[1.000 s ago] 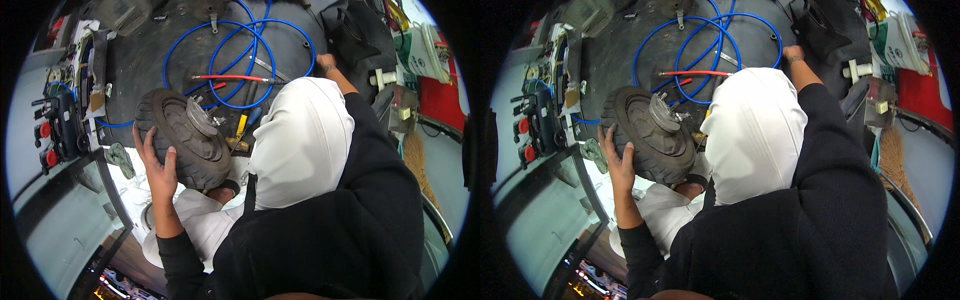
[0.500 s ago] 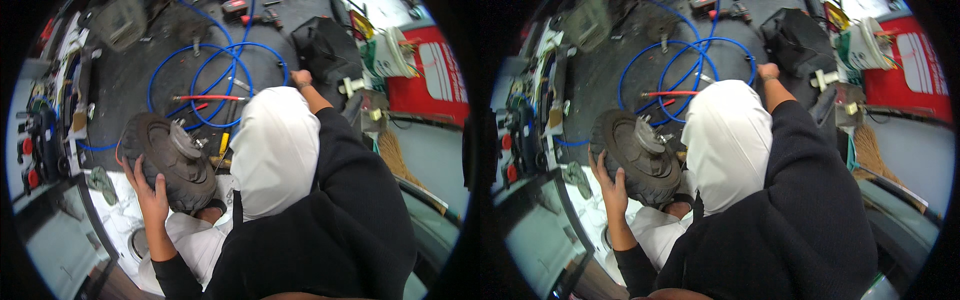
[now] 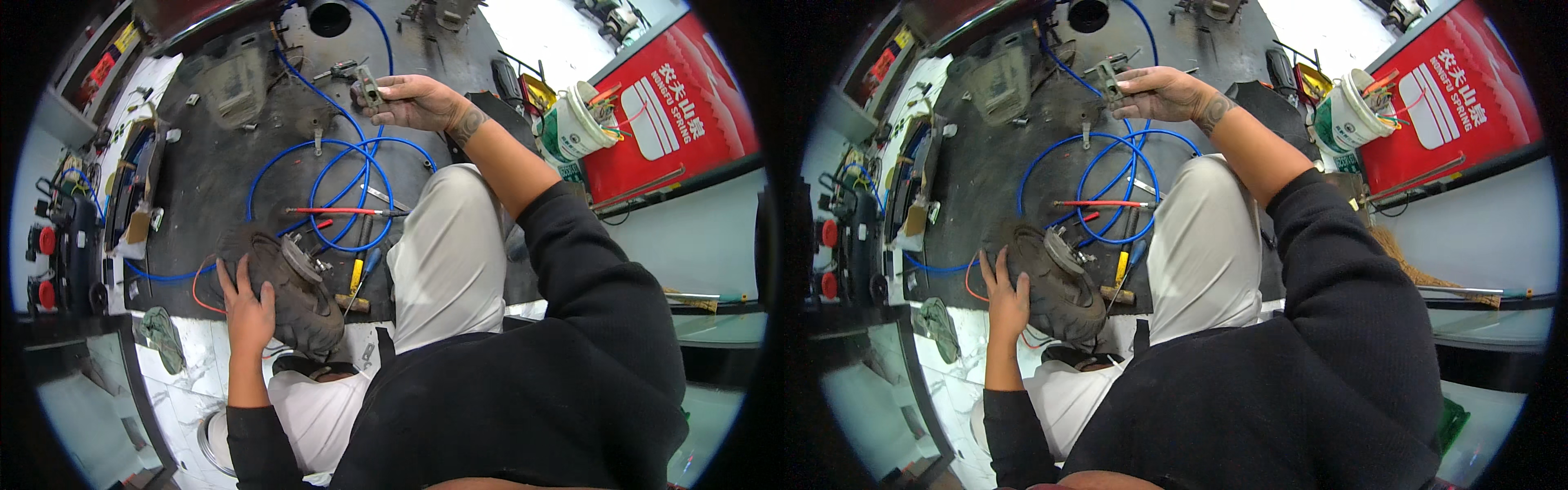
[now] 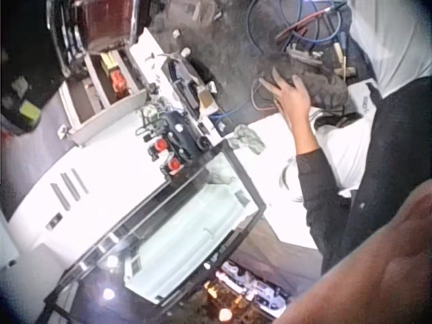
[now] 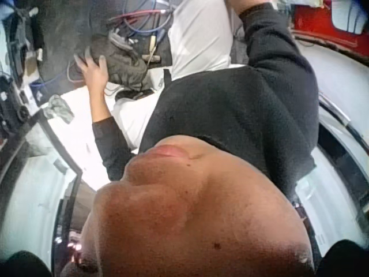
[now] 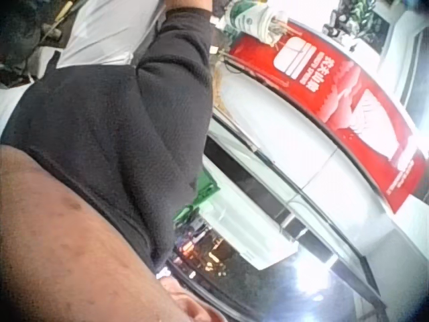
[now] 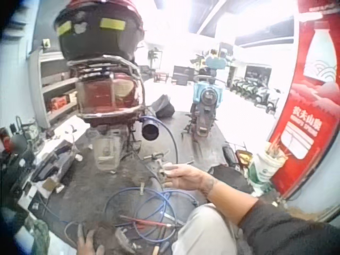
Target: The person sits on the floor and uses a red air hose to inflate a small tire. They repeatedly attach and detach the hose, rotate the tire, and inspect the valve area. The person also handles a metal hub component, placing it on the tire before continuing to inflate it.
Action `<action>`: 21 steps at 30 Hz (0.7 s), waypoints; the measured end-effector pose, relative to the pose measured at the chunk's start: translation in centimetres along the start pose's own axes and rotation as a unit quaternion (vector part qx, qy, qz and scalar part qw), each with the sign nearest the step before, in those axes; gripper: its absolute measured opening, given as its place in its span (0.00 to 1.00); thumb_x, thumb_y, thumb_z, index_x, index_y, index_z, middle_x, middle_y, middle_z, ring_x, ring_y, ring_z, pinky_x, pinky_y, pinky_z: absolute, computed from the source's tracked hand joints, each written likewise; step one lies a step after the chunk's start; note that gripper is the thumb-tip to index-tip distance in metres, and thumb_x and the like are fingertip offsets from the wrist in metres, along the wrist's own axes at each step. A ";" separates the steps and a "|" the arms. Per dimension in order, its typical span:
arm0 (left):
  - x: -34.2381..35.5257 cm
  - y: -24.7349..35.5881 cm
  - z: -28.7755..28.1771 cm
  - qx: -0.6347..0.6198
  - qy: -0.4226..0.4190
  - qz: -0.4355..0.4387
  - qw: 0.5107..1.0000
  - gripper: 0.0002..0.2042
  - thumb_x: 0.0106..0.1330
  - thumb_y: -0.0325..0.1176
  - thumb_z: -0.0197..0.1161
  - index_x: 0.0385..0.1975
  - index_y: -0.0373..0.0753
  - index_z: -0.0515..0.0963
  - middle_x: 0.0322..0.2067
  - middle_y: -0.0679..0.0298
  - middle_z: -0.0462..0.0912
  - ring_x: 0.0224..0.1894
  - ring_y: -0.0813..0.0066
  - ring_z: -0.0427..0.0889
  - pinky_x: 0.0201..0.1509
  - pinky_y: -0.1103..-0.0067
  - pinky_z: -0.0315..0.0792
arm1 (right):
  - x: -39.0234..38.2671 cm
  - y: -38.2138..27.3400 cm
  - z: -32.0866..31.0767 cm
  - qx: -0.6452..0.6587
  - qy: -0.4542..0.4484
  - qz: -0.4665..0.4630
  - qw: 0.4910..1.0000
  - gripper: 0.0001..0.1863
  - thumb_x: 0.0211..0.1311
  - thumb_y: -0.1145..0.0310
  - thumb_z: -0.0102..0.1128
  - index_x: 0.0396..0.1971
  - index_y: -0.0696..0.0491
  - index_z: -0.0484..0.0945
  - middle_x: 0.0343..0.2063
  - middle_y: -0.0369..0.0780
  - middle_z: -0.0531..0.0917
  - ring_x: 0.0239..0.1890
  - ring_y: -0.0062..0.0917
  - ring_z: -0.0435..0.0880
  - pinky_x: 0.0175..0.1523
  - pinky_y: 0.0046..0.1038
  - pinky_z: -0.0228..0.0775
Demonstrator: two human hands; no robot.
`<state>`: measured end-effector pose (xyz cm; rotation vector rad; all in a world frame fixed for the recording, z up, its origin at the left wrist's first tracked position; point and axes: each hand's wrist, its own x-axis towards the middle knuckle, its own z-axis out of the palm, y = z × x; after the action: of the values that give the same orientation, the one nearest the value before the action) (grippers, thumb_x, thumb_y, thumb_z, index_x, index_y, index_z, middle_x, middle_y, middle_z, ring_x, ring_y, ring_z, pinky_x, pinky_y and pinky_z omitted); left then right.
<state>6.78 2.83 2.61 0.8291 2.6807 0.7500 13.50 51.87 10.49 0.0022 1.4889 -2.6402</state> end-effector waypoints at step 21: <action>0.2 0.5 0.4 0.045 -0.009 -0.043 0.998 0.33 0.73 0.49 0.58 0.78 0.55 0.63 0.83 0.42 0.41 0.68 0.14 0.67 0.72 0.48 0.70 | 6.2 30.0 4.0 -0.185 0.198 0.326 0.906 0.24 0.67 0.71 0.72 0.59 0.67 0.79 0.50 0.47 0.86 0.45 0.32 0.88 0.50 0.36 0.84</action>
<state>6.99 3.39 2.55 0.7315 2.7325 0.6028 10.43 32.47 -13.40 0.8852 1.6882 -1.8625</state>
